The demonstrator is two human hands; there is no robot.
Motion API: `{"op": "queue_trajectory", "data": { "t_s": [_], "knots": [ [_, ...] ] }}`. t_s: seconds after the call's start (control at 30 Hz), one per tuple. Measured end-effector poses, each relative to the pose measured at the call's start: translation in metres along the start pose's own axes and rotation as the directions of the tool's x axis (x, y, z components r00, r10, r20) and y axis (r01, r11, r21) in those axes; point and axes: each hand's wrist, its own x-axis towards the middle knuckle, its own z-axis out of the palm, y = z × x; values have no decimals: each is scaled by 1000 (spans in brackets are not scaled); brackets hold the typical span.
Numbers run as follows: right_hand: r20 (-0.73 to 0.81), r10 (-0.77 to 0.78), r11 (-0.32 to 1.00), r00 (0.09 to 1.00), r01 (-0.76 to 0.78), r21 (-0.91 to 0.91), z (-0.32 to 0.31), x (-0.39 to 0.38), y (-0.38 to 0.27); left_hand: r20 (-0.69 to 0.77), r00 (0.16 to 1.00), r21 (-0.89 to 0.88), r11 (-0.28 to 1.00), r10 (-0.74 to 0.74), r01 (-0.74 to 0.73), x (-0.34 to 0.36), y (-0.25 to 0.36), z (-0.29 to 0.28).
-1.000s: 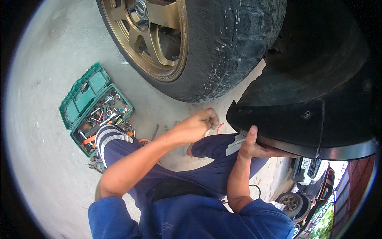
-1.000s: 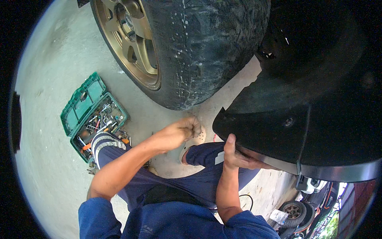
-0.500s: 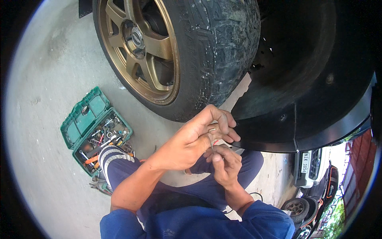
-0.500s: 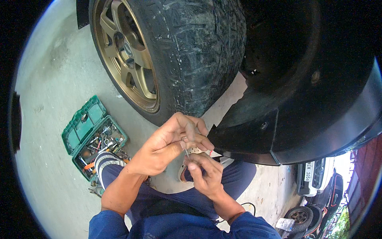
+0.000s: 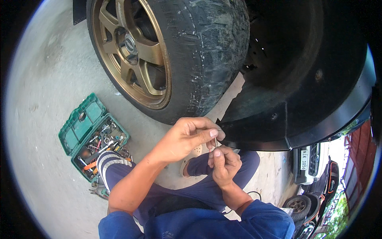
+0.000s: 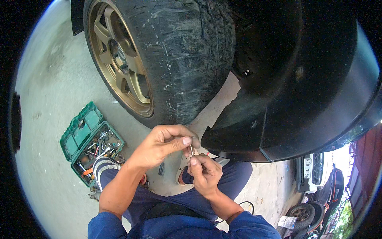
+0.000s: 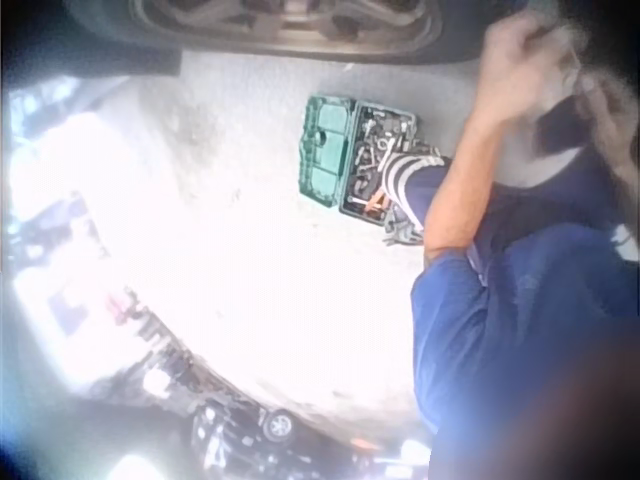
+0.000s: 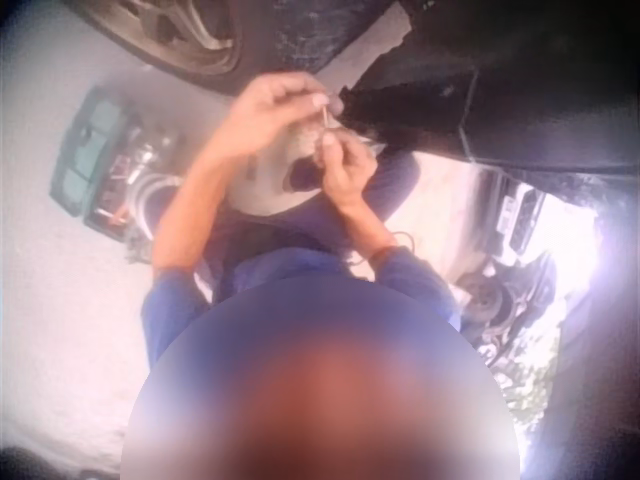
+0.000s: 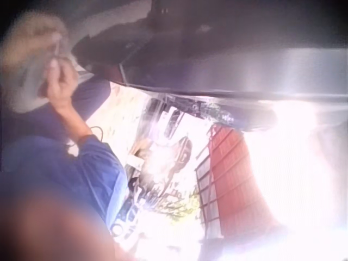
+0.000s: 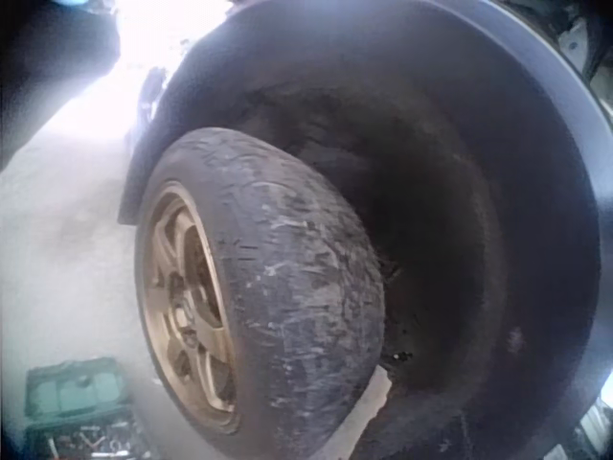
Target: The person kneels beside a car and uses a screwdriver to tighten screws on the front bumper near the wheel well. They repeatedly insert and turn the screwdriver, occasionally reaching into a nearby green toolbox to select or adjust tools.
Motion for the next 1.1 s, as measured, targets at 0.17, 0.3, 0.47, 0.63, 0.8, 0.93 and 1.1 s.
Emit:
{"op": "queue_trajectory", "data": {
  "t_s": [0.17, 0.3, 0.47, 0.63, 0.8, 0.93, 1.1],
  "knots": [
    [-24, -21, 1000, 999, 21, 3, 1, 0, 3, 3, 999, 19, 999, -35, 35, 5, -5, 0],
    [-87, 66, 973, 994, -45, 227, 2, 0, 4, 22, 1000, -73, 997, -10, 12, 10, -5, 5],
    [-69, -69, 998, 995, 69, -8, -18, 1, 3, 4, 999, 46, 998, 39, -39, 34, 17, 24],
    [-282, -564, 824, 776, 552, -127, -46, -2, 2, 66, 984, 402, 899, 164, -176, 80, 49, 48],
    [-465, -695, 717, 549, 577, -391, -79, 14, 16, 198, 979, 335, 942, -49, -20, 97, 61, 50],
    [-593, -578, 812, 560, 470, -347, -79, 19, 34, 216, 973, 280, 960, -83, 20, 97, 59, 52],
    [-640, -544, 823, 543, 494, -280, -74, 25, 38, 230, 969, 234, 971, -96, 41, 99, 58, 53]
  ]
}}
